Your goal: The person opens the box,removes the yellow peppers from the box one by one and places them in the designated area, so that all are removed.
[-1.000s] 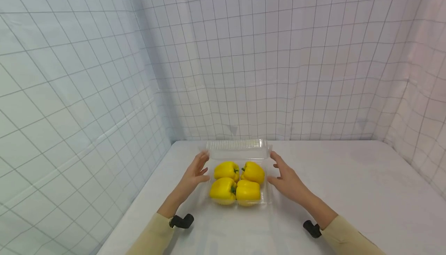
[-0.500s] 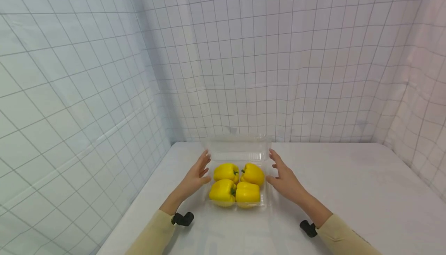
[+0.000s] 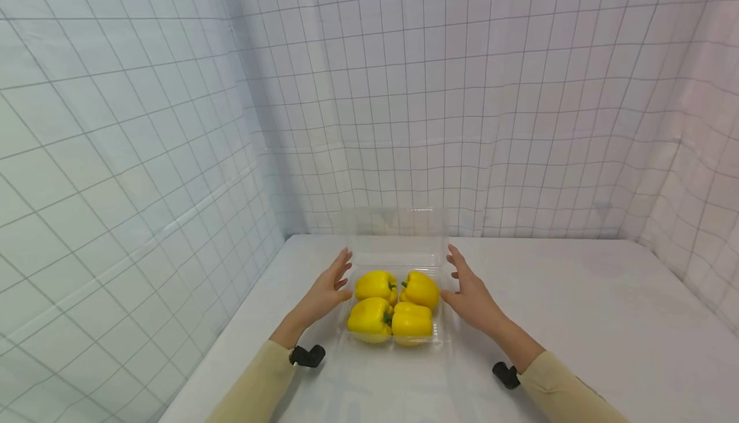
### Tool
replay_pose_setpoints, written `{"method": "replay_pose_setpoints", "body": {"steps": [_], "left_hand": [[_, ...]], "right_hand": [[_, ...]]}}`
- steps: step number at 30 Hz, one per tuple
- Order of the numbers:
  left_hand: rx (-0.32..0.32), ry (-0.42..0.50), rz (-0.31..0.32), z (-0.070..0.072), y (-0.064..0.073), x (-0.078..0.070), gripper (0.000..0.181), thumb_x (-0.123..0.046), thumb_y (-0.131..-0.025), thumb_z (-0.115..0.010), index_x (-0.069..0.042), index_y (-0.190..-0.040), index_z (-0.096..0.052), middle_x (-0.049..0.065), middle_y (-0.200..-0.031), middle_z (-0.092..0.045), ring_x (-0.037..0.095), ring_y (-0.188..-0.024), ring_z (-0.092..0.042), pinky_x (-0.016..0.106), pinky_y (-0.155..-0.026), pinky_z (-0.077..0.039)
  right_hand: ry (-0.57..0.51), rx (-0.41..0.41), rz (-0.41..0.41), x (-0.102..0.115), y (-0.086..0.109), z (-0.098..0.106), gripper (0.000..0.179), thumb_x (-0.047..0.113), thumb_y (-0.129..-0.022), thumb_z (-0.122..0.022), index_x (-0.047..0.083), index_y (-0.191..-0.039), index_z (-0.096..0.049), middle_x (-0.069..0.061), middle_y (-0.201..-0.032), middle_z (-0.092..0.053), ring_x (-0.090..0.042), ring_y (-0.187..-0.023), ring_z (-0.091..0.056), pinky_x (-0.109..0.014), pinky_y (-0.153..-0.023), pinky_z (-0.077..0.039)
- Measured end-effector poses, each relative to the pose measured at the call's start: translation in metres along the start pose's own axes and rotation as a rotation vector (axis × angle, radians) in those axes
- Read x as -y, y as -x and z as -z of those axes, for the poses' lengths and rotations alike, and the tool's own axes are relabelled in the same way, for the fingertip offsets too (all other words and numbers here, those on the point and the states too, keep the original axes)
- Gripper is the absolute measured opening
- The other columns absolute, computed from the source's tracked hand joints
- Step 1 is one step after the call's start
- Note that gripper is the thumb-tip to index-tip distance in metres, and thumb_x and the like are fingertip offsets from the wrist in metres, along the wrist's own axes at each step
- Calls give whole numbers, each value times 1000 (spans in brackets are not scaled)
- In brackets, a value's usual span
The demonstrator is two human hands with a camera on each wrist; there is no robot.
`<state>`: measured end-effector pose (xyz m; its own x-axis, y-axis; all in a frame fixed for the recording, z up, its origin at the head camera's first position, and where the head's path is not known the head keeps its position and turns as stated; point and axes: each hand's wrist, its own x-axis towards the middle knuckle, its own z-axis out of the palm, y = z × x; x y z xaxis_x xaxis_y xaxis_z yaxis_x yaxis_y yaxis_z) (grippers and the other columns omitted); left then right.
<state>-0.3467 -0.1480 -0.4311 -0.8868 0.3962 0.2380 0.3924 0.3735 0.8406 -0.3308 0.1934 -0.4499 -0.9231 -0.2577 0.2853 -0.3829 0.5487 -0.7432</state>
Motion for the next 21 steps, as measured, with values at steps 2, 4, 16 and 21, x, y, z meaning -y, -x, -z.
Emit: {"method": "replay_pose_setpoints", "body": {"steps": [2,4,16,21], "left_hand": [[-4,-21,15,-1,-5,10,94,13,-91,-57,-14,-163,-2,6,-168,-13,34,-151,-21,51,-114,-31],[-5,-36,27,-1,-10,21,95,11,-91,-58,-17,-163,-3,3,-168,-13,31,-151,-22,49,-113,-33],[-4,-52,72,0,-20,25,93,8,-90,-59,-15,-163,-6,5,-168,-12,30,-149,-25,51,-110,-37],[-8,-53,97,0,-22,27,92,5,-91,-59,-16,-163,-8,4,-168,-12,31,-149,-25,52,-111,-36]], "right_hand": [[2,-2,-3,0,-2,0,96,5,-95,-65,24,-163,0,-21,-161,-28,-48,-133,-45,-54,-92,-52],[6,-4,-3,0,-4,0,97,5,-95,-66,23,-163,0,-22,-161,-28,-48,-132,-45,-52,-91,-53],[43,-18,-5,-3,-11,-2,94,5,-93,-68,16,-163,-7,-22,-160,-28,-47,-131,-48,-53,-90,-53],[60,-16,-4,-6,-14,-4,88,8,-94,-67,11,-162,-11,-23,-160,-28,-46,-130,-48,-54,-91,-53]]}}
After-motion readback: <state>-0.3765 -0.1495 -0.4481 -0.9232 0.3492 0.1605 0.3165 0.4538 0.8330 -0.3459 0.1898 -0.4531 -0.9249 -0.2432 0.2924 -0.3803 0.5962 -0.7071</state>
